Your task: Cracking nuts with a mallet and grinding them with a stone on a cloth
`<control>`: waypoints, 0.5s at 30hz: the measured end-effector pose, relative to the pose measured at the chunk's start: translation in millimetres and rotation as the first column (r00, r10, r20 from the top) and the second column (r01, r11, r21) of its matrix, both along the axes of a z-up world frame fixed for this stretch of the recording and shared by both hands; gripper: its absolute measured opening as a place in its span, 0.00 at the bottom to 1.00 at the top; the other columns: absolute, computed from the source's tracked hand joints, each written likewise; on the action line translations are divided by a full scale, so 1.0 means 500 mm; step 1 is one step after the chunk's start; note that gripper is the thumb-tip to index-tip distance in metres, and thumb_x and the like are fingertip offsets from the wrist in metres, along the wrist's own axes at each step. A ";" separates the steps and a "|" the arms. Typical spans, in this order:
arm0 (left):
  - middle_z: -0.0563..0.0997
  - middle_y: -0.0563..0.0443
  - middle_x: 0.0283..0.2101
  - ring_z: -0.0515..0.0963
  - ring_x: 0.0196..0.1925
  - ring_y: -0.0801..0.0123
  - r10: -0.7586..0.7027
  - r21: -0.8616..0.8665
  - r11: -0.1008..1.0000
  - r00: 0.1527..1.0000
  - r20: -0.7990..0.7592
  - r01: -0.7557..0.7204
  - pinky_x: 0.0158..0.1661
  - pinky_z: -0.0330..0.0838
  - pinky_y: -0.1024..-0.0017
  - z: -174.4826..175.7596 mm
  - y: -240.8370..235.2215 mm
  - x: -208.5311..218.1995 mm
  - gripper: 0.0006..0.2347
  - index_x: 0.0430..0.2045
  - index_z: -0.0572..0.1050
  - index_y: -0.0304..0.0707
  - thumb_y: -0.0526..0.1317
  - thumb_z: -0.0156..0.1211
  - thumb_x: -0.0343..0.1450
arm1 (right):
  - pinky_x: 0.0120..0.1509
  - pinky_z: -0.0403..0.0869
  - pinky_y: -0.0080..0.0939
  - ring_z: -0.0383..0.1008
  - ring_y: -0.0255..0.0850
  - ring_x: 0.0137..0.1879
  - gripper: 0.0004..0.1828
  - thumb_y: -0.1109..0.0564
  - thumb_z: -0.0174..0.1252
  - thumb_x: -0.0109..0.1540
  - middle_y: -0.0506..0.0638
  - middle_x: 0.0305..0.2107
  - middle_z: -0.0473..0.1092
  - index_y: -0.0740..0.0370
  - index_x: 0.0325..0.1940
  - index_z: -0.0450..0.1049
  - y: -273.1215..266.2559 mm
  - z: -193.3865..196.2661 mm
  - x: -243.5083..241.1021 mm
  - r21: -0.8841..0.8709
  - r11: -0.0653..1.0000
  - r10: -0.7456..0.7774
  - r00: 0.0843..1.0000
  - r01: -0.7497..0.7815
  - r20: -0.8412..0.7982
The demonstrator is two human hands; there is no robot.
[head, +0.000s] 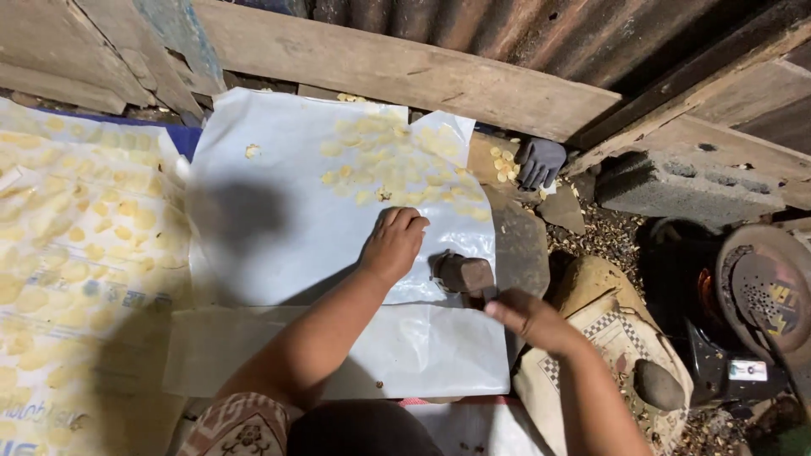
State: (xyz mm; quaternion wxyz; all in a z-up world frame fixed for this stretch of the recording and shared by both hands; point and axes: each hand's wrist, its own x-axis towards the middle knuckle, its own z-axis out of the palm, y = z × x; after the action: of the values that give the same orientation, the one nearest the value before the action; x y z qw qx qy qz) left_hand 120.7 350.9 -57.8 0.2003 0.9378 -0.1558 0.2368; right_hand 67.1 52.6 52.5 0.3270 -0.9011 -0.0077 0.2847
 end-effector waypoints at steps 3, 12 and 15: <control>0.73 0.53 0.51 0.70 0.56 0.58 0.032 -0.133 0.991 0.999 -0.015 -0.034 0.60 0.64 0.63 0.015 -0.010 -0.019 0.11 0.44 0.75 0.43 0.37 0.62 0.68 | 0.70 0.76 0.54 0.71 0.58 0.69 0.61 0.25 0.60 0.49 0.68 0.66 0.61 0.62 0.76 0.51 0.078 0.033 -0.051 -0.192 0.981 -0.020 0.962 -0.033 -0.271; 0.70 0.52 0.56 0.66 0.67 0.59 0.014 0.049 0.999 0.991 -0.135 -0.007 0.62 0.65 0.60 -0.024 -0.011 -0.008 0.11 0.53 0.71 0.48 0.42 0.51 0.77 | 0.79 0.49 0.71 0.48 0.68 0.78 0.67 0.19 0.56 0.56 0.78 0.70 0.50 0.77 0.76 0.47 0.117 0.032 -0.025 0.189 0.879 -0.369 0.875 0.438 -0.314; 0.71 0.51 0.59 0.65 0.69 0.58 0.002 0.036 0.999 0.982 -0.187 0.005 0.65 0.64 0.60 -0.022 -0.008 -0.042 0.12 0.55 0.71 0.50 0.43 0.50 0.77 | 0.45 0.80 0.56 0.76 0.64 0.57 0.49 0.28 0.55 0.64 0.76 0.53 0.71 0.74 0.69 0.66 0.093 0.011 0.041 0.110 0.942 -0.292 0.936 0.316 -0.195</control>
State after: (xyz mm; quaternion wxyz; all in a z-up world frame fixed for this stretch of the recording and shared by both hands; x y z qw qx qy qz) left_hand 99.6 346.7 -68.9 0.1971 0.9593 -0.1414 0.1447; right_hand 87.6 99.0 57.8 0.4289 -0.8376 0.1409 0.3076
